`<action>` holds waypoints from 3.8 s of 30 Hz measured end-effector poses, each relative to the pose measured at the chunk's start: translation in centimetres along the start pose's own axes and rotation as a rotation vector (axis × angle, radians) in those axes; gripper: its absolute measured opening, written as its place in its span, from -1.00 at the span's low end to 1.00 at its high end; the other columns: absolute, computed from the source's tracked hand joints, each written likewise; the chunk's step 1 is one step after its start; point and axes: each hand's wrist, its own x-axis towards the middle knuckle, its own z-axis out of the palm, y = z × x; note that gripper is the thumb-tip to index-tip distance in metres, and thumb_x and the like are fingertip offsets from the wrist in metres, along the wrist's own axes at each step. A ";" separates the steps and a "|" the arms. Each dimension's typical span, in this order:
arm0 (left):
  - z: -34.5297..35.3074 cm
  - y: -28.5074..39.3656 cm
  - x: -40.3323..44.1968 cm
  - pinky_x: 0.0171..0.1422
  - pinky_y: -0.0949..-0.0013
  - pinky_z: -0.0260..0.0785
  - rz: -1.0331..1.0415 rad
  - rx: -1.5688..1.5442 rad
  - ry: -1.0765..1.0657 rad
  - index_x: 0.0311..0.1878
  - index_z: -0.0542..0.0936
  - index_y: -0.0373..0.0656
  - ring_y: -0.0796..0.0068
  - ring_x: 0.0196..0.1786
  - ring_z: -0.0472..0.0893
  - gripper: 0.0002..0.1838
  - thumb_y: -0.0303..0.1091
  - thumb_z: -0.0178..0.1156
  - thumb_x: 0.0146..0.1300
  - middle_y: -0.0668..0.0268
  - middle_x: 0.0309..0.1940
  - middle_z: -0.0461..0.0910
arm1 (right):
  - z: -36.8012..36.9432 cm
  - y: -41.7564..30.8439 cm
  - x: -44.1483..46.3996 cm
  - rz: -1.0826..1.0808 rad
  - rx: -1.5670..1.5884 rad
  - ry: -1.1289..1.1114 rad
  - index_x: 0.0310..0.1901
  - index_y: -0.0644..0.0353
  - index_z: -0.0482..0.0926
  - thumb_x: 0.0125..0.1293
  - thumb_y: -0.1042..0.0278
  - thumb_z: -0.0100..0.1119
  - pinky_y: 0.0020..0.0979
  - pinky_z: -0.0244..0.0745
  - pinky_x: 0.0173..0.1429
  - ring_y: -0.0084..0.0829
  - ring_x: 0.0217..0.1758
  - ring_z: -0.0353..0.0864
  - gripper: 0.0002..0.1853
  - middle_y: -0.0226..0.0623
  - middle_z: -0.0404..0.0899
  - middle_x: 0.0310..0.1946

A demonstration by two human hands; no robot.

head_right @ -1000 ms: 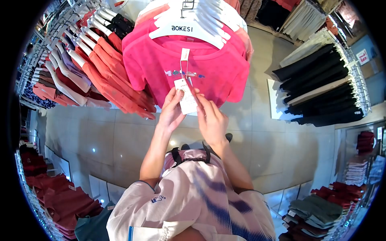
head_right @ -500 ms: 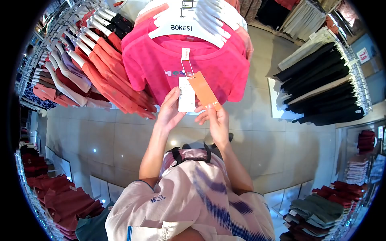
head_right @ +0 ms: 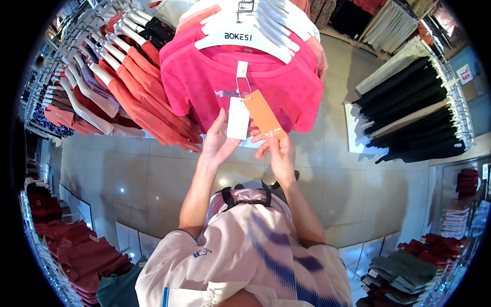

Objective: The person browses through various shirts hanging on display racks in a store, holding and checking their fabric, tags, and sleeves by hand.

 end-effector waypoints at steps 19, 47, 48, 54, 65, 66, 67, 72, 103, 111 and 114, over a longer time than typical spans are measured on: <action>-1.0 0.0 1.2 0.08 0.20 0.36 0.012 -0.081 -0.116 0.14 0.42 -0.27 0.25 -0.08 0.55 -0.58 -0.12 -0.12 0.44 0.07 -0.02 0.55 | -0.3 -0.2 0.8 -0.027 -0.053 0.032 -0.06 0.37 0.49 0.53 0.23 -0.24 -0.58 0.32 -0.51 -0.63 -0.67 0.42 -0.63 -0.25 0.63 -0.36; -2.4 -0.3 1.5 0.28 0.23 0.30 -0.002 -0.198 -0.072 0.08 0.50 -0.12 0.40 0.14 0.52 -0.73 -0.27 -0.06 0.44 0.28 0.05 0.58 | 1.1 0.0 1.2 -0.484 -0.895 0.147 0.18 0.12 0.50 0.12 0.64 0.11 -0.32 0.48 -0.32 -0.23 -0.40 0.58 -0.48 -0.22 0.52 -0.28; -2.3 -0.3 1.5 0.28 0.23 0.30 0.008 -0.174 -0.072 0.09 0.50 -0.11 0.41 0.15 0.53 -0.73 -0.27 -0.06 0.44 0.29 0.05 0.57 | 1.1 0.0 1.1 -0.495 -0.909 0.143 0.19 0.16 0.48 0.12 0.68 0.09 -0.35 0.47 -0.28 -0.28 -0.38 0.56 -0.47 -0.18 0.52 -0.26; -1.8 -0.3 1.5 0.26 0.25 0.32 0.022 -0.120 -0.031 0.10 0.47 -0.12 0.42 0.13 0.53 -0.73 -0.25 -0.06 0.45 0.29 0.04 0.57 | 1.4 -0.1 1.1 -0.485 -0.873 0.153 0.19 0.18 0.48 0.14 0.65 0.12 -0.37 0.46 -0.34 -0.29 -0.39 0.57 -0.48 -0.20 0.51 -0.18; -2.1 -1.4 2.2 0.27 0.12 0.39 0.131 0.125 -0.079 0.13 0.36 -0.25 0.13 0.19 0.49 -0.67 -0.29 0.05 0.41 -0.01 0.06 0.49 | 2.2 -0.3 0.7 -0.337 -0.901 -0.002 0.25 0.17 0.36 0.14 0.30 0.30 -0.23 0.56 -0.26 -0.12 -0.22 0.64 -0.38 -0.24 0.46 -0.04; -1.8 -1.6 2.2 0.27 0.12 0.39 0.132 0.126 -0.079 0.13 0.36 -0.25 0.13 0.19 0.49 -0.67 -0.29 0.05 0.41 -0.01 0.06 0.49 | 2.2 0.3 0.9 -0.354 -0.828 0.002 0.22 0.19 0.38 0.13 0.32 0.31 -0.25 0.56 -0.25 -0.13 -0.22 0.64 -0.40 -0.22 0.47 -0.08; -1.3 -1.9 2.2 0.13 0.25 0.41 0.204 0.263 -0.003 0.13 0.34 -0.23 0.25 0.13 0.51 -0.67 -0.34 0.09 0.38 0.07 0.01 0.50 | 2.0 1.2 1.2 -0.354 -0.828 0.002 0.22 0.19 0.38 0.13 0.32 0.31 -0.25 0.56 -0.25 -0.13 -0.22 0.64 -0.40 -0.22 0.47 -0.08; 0.8 -2.1 1.4 -0.04 0.46 0.45 0.282 0.558 0.179 0.14 0.28 -0.25 0.48 0.04 0.51 -0.62 -0.45 0.14 0.33 0.19 -0.03 0.47 | 0.7 2.7 2.4 -0.102 -0.310 0.046 0.04 0.32 0.47 0.31 0.46 0.14 -0.44 0.51 -0.25 -0.46 -0.32 0.65 -0.71 -0.21 0.62 -0.28; -0.1 -0.9 0.8 -0.09 0.49 0.31 0.317 0.652 0.153 -0.11 0.51 -0.25 0.66 -0.19 0.47 -0.89 -0.49 0.12 0.33 0.43 -0.29 0.46 | 0.2 1.3 2.5 0.023 0.000 -0.153 -0.02 0.36 0.47 0.43 0.47 -0.06 -0.54 0.46 -0.32 -0.51 -0.35 0.65 -0.81 -0.26 0.62 -0.29; 0.0 -0.9 0.8 -0.05 0.51 0.31 0.346 0.646 0.149 -0.11 0.52 -0.26 0.66 -0.16 0.48 -0.89 -0.51 0.13 0.32 0.42 -0.26 0.48 | -0.9 2.0 3.5 -0.128 -0.212 -0.118 -0.08 0.34 0.52 0.41 0.43 0.03 -0.52 0.48 -0.23 -0.60 -0.29 0.61 -0.82 -0.28 0.62 -0.27; -0.2 -1.0 0.8 -0.03 0.52 0.31 0.330 0.643 0.159 -0.11 0.52 -0.26 0.67 -0.15 0.48 -0.89 -0.52 0.14 0.31 0.43 -0.25 0.49 | -0.8 0.3 4.2 -0.118 -0.188 -0.043 -0.12 0.33 0.54 0.37 0.41 0.10 -0.54 0.49 -0.24 -0.65 -0.29 0.58 -0.84 -0.33 0.62 -0.30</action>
